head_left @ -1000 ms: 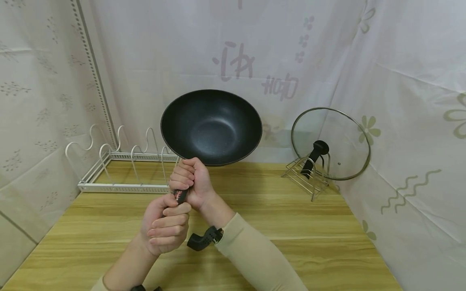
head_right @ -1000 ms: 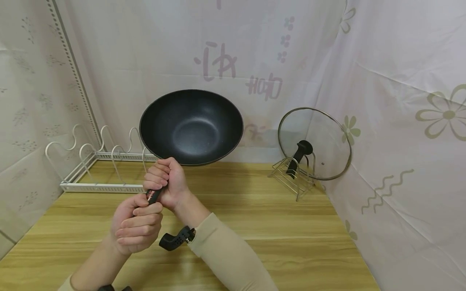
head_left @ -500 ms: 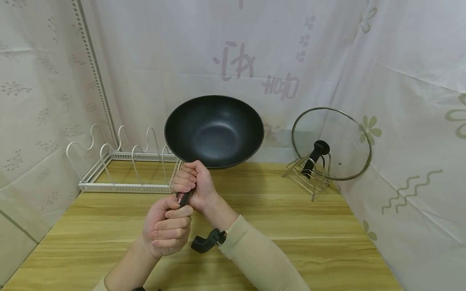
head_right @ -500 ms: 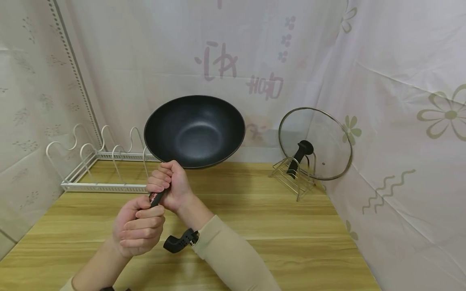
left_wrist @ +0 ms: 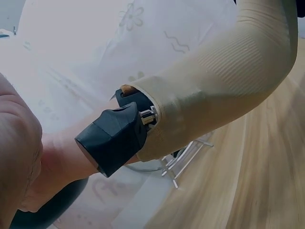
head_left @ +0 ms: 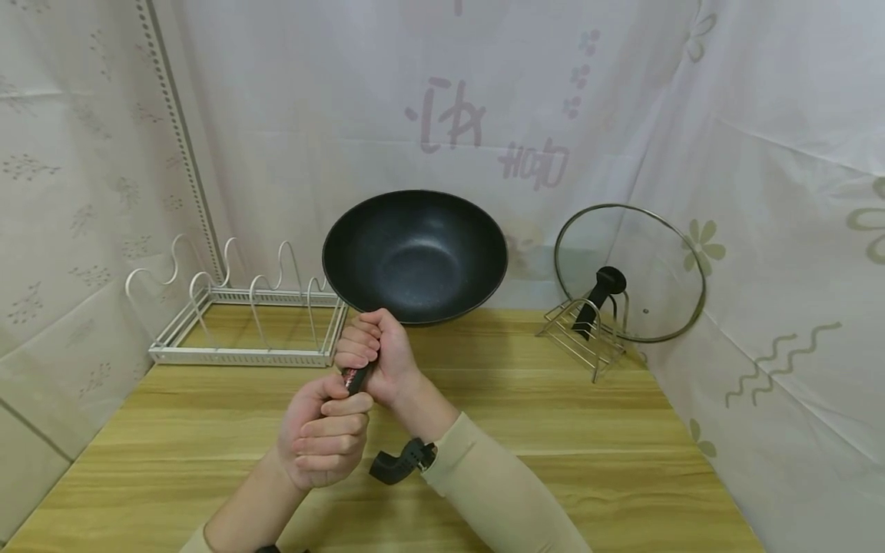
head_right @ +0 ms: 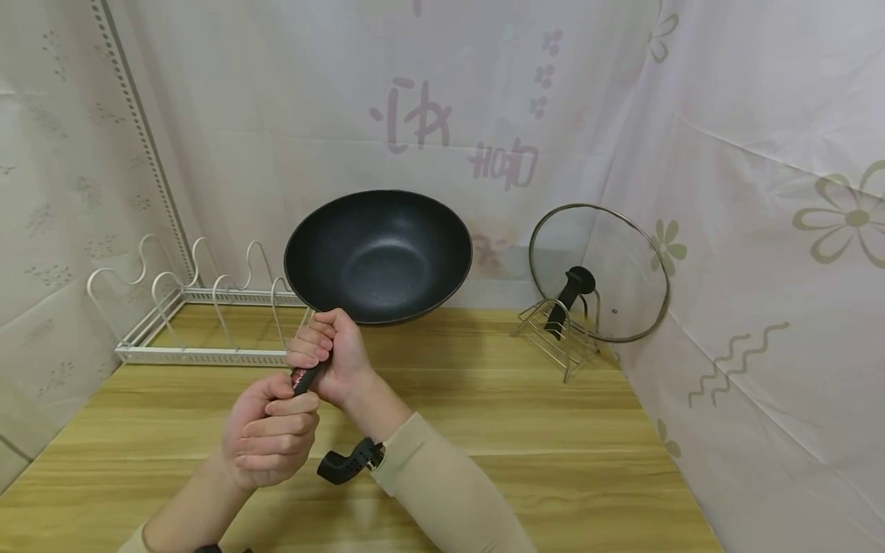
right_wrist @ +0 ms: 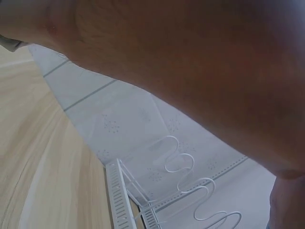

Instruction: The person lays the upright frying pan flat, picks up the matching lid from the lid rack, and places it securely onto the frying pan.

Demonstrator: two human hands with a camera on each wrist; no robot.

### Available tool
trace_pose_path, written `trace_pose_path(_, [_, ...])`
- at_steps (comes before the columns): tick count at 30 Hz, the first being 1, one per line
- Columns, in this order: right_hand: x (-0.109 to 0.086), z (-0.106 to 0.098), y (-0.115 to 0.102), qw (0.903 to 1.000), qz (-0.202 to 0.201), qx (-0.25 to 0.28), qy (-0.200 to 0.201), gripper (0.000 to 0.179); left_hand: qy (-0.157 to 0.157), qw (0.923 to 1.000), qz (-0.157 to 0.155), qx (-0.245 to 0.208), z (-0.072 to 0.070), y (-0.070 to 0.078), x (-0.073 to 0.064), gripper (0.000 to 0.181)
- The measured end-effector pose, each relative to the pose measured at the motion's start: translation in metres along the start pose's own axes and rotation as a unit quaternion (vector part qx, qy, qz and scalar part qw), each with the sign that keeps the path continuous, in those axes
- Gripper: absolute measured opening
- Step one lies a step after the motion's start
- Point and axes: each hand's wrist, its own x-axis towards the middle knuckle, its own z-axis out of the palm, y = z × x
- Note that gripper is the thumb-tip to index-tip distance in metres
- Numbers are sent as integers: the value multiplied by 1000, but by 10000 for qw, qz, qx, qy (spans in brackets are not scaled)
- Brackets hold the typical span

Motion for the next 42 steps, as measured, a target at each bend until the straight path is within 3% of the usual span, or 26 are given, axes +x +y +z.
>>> trace_pose_path(25, [-11,-10,-4,9993,-124,-171,314,52,3,9994,-189,-274,-16,-1,-2,36])
trace_pose_path(42, [-21,-27,-4,9981,-169,18,585,55,165,9991,-196,-331,-30,-5,-7,37])
